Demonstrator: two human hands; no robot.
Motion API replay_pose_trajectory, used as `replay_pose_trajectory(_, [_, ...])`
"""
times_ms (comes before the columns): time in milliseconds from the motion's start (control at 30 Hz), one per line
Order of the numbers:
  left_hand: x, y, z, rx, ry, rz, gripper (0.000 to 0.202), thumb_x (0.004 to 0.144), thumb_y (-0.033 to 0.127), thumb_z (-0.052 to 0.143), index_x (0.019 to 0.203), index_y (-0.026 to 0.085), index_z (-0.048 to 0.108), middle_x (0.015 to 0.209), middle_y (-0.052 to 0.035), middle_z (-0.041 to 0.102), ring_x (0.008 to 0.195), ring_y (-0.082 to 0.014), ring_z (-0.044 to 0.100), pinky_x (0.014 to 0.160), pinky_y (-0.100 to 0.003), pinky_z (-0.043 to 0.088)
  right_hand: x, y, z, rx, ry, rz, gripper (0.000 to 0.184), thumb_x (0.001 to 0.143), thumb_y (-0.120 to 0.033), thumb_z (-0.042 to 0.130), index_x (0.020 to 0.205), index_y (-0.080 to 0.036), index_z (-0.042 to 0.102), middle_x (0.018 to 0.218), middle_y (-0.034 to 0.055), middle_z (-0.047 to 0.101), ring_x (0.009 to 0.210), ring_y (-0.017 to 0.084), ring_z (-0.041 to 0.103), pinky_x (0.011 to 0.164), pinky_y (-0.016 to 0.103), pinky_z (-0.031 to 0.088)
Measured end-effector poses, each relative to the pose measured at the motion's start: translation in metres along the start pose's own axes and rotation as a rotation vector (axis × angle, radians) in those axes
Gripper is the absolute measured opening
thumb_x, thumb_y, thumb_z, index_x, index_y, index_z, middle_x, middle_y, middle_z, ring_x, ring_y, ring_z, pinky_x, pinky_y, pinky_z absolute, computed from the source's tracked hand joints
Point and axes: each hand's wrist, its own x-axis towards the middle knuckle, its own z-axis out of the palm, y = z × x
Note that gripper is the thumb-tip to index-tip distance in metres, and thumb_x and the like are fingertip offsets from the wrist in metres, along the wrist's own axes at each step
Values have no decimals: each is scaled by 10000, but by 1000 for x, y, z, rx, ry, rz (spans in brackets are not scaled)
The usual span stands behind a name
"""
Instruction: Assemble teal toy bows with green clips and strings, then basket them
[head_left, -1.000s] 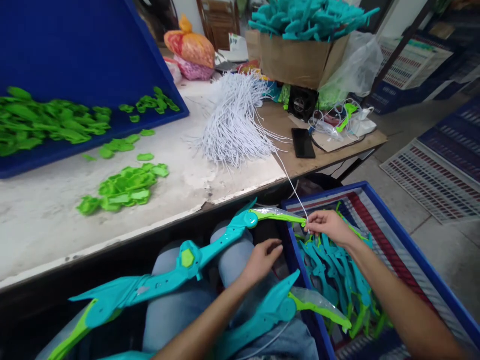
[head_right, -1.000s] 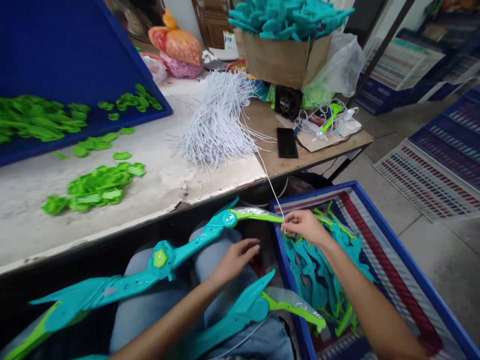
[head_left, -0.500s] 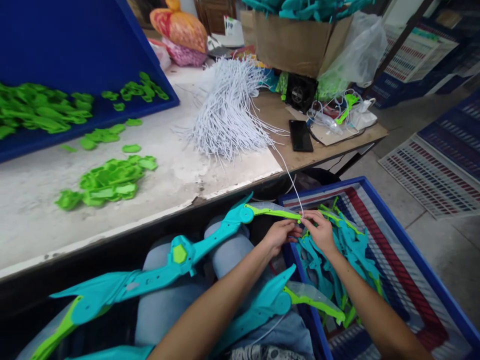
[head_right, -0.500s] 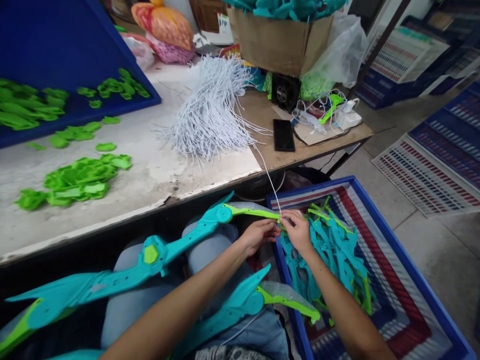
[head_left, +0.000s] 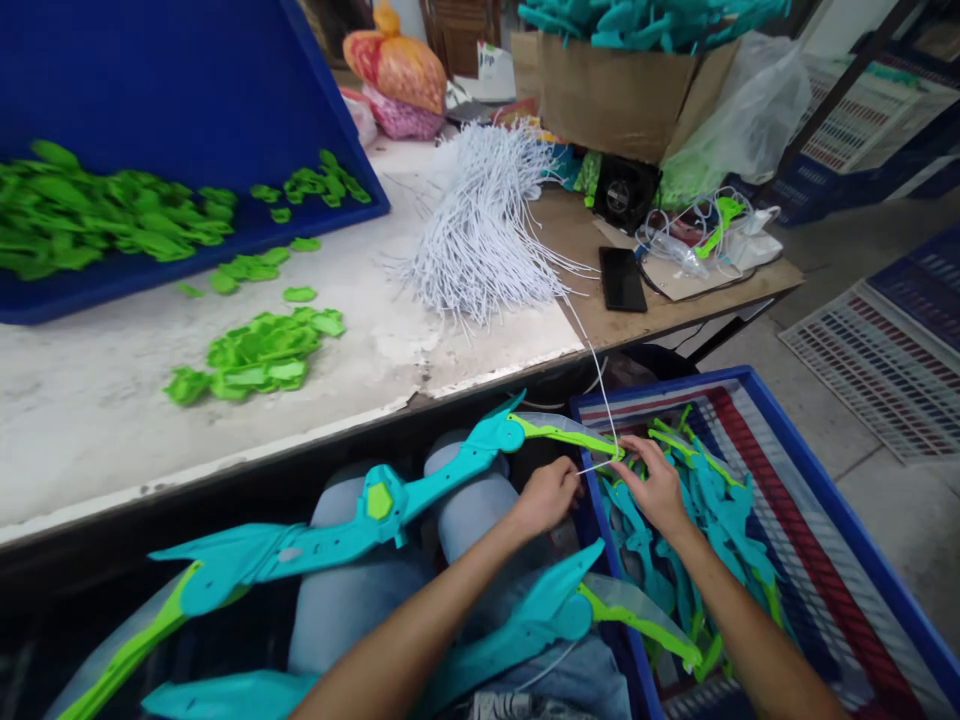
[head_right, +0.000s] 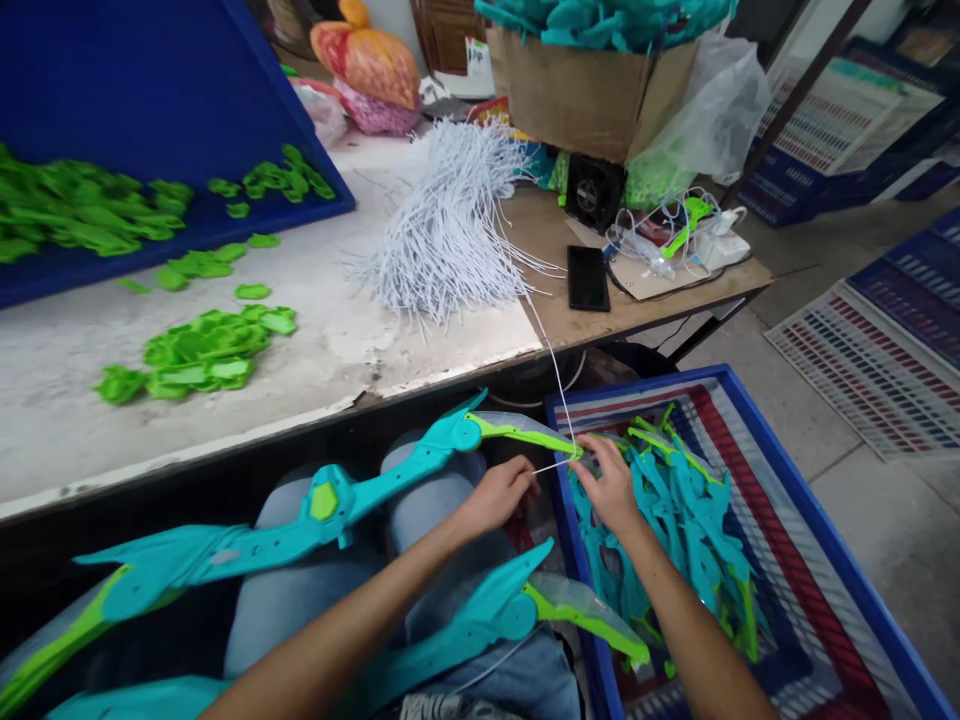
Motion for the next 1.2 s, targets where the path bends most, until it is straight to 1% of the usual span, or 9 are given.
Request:
replay_pose_trajectory(133, [-84, 7, -80, -90, 128, 62, 180, 727, 284, 553, 789, 162, 671, 877, -72, 687, 764, -208, 608, 705, -332, 502, -6, 4, -1, -67, 25, 29, 500, 879, -394, 564, 1329, -211, 445, 1012, 75, 659, 884, 212, 624, 805, 362, 527])
replay_pose_trajectory(267, [-176, 17, -145, -642, 576, 168, 80, 639, 249, 577, 602, 195, 623, 864, -42, 712, 993, -288, 588, 836, -430, 513, -4, 6, -1, -91, 16, 43, 600, 873, -417, 543, 1396, -188, 359, 993, 69, 664, 838, 203, 623, 805, 361, 523])
replay_pose_trajectory(367, [-232, 18, -164, -947, 895, 333, 162, 665, 140, 462, 527, 209, 510, 530, 36, 582, 668, -163, 552, 722, -356, 537, -3, 10, -4, -96, -7, 83, 679, 855, -478, 536, 1419, -172, 313, 979, 68, 670, 728, 188, 613, 726, 344, 532])
replay_pose_trajectory(467, [-263, 5, -164, -999, 888, 484, 184, 687, 142, 506, 513, 194, 478, 490, 36, 514, 571, -119, 496, 624, -281, 530, 1, 11, -8, -195, -25, 62, 629, 849, -556, 493, 1340, -166, 436, 959, 87, 671, 752, 224, 617, 728, 379, 524])
replay_pose_trajectory(667, [-251, -32, -128, -745, 689, 435, 303, 570, 364, 836, 718, 145, 689, 677, -39, 688, 742, -193, 653, 740, -301, 526, 29, -76, 28, -324, 117, -376, 340, 906, -418, 494, 1104, -165, 607, 980, 137, 641, 948, 315, 580, 863, 486, 451])
replay_pose_trajectory(800, [-228, -35, -103, -744, 478, 391, 343, 614, 316, 832, 879, 144, 697, 672, -64, 719, 666, -180, 675, 719, -300, 519, 24, -179, 121, -95, -254, -814, 284, 911, -298, 503, 1162, -186, 578, 1098, 125, 610, 1032, 286, 542, 921, 474, 425])
replay_pose_trajectory(900, [-222, -35, -95, -797, 338, 360, 324, 597, 326, 840, 780, 119, 672, 664, -77, 717, 656, -183, 684, 706, -291, 524, 11, -224, 187, -238, -486, -930, 433, 861, -316, 590, 1251, -133, 541, 1102, 164, 603, 1015, 308, 535, 953, 517, 396])
replay_pose_trajectory(1067, [-237, -43, -106, -817, 310, 396, 390, 632, 432, 804, 748, 132, 582, 562, -26, 647, 444, -120, 581, 469, -212, 450, 32, -227, 211, -321, -765, -881, 536, 906, -310, 514, 1391, -106, 415, 968, 165, 634, 876, 288, 578, 809, 453, 480])
replay_pose_trajectory(1200, [-259, -49, -137, -776, 675, 477, 398, 664, 463, 775, 737, 137, 559, 488, 30, 552, 375, -39, 410, 391, -150, 299, 77, -212, 190, 23, -1153, -680, 510, 944, -414, 417, 1413, -213, 402, 1086, 77, 662, 883, 224, 624, 820, 345, 501])
